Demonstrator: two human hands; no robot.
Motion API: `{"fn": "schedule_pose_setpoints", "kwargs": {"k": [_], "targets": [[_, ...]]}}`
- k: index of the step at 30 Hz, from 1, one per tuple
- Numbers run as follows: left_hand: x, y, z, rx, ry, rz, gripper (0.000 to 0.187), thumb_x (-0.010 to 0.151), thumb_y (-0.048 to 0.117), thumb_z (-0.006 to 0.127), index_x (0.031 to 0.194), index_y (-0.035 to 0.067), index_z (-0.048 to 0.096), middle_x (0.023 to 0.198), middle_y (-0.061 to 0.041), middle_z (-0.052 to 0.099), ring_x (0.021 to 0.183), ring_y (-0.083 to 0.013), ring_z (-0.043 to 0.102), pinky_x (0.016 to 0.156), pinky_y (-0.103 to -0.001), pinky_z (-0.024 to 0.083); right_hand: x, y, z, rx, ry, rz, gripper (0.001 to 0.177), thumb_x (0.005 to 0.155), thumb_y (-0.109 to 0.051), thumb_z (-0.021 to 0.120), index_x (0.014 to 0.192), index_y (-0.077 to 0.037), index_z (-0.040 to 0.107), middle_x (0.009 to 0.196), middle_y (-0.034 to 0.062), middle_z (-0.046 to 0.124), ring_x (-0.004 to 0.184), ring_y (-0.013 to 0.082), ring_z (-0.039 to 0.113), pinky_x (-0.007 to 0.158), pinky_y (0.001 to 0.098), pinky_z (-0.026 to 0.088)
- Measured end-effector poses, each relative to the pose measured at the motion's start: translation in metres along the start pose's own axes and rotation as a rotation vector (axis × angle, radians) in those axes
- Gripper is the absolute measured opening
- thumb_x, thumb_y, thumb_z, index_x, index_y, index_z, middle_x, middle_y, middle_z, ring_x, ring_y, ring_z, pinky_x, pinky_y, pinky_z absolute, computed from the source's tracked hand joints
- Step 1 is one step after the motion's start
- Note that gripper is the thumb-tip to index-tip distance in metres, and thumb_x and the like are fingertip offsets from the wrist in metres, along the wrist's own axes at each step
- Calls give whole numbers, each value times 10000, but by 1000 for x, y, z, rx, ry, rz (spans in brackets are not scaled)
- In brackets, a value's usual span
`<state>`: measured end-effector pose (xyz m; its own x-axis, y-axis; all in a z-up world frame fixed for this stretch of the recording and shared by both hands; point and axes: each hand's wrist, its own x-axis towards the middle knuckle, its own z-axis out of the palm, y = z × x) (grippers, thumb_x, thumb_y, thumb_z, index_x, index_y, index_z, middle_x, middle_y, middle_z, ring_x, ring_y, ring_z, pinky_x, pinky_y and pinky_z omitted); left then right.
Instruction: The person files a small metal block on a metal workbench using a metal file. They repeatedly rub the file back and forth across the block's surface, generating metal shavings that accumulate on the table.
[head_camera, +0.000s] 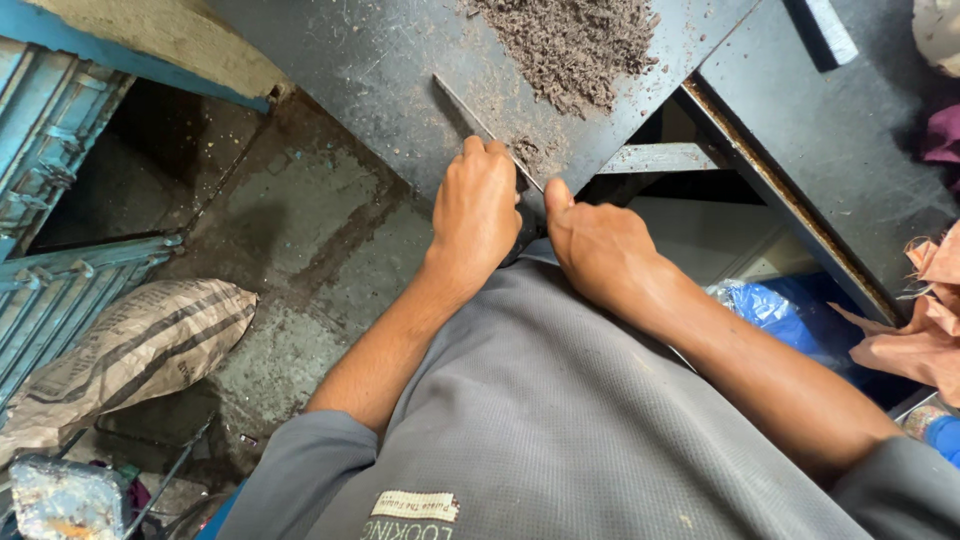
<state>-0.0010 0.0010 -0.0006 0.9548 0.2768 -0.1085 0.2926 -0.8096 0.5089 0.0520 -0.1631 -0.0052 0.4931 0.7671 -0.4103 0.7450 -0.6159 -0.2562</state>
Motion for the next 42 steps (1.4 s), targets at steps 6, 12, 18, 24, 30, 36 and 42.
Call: {"fn": "schedule_pose_setpoints", "kwargs": {"k": [6,12,18,24,30,36,42], "targets": [[-3,0,1,25,25,23,329,655,-74,779,939,-90,615,988,-290,626,915,-432,681,810,-456,572,7,-6,6,-2,-54,73,117,1036,-91,412,1095,10,416,728,225,700,646,404,710,542,525,544],[0,2,-1,9,25,4,301,686,-71,771,941,-93,612,990,-290,624,901,-428,681,802,-459,565,5,-6,1,55,14,0,160,1000,-75,432,1093,54,420,700,225,692,605,407,697,496,520,531],[0,-1,1,18,10,9,295,685,-64,769,932,-82,610,991,-286,620,891,-429,679,800,-464,565,1,-9,-1,-12,-73,28,164,989,-79,442,1091,48,417,698,220,693,627,386,714,519,508,547],[2,-2,-2,-3,4,0,289,706,-69,765,947,-91,608,996,-290,618,896,-436,679,791,-470,561,16,-5,0,58,-75,49,173,963,-76,450,1088,34,404,697,224,687,636,407,707,528,524,540],[-1,-2,-2,-39,2,-2,277,704,-58,778,925,-81,612,988,-288,621,891,-439,677,806,-477,558,0,-7,-1,114,-66,48,125,1009,-86,425,1046,33,411,707,226,685,621,424,697,508,527,537],[0,-2,-3,-19,23,-2,271,709,-76,765,928,-77,606,986,-281,620,893,-435,674,806,-475,558,17,-5,1,46,-76,50,160,982,-86,437,1083,34,407,717,233,690,650,404,711,541,520,547],[-1,-2,-1,-25,3,-23,286,713,-75,755,953,-88,600,995,-280,616,893,-421,677,805,-462,560,6,-10,-8,124,-111,49,202,946,-70,455,1090,54,385,718,242,691,640,426,703,528,533,541]]}}
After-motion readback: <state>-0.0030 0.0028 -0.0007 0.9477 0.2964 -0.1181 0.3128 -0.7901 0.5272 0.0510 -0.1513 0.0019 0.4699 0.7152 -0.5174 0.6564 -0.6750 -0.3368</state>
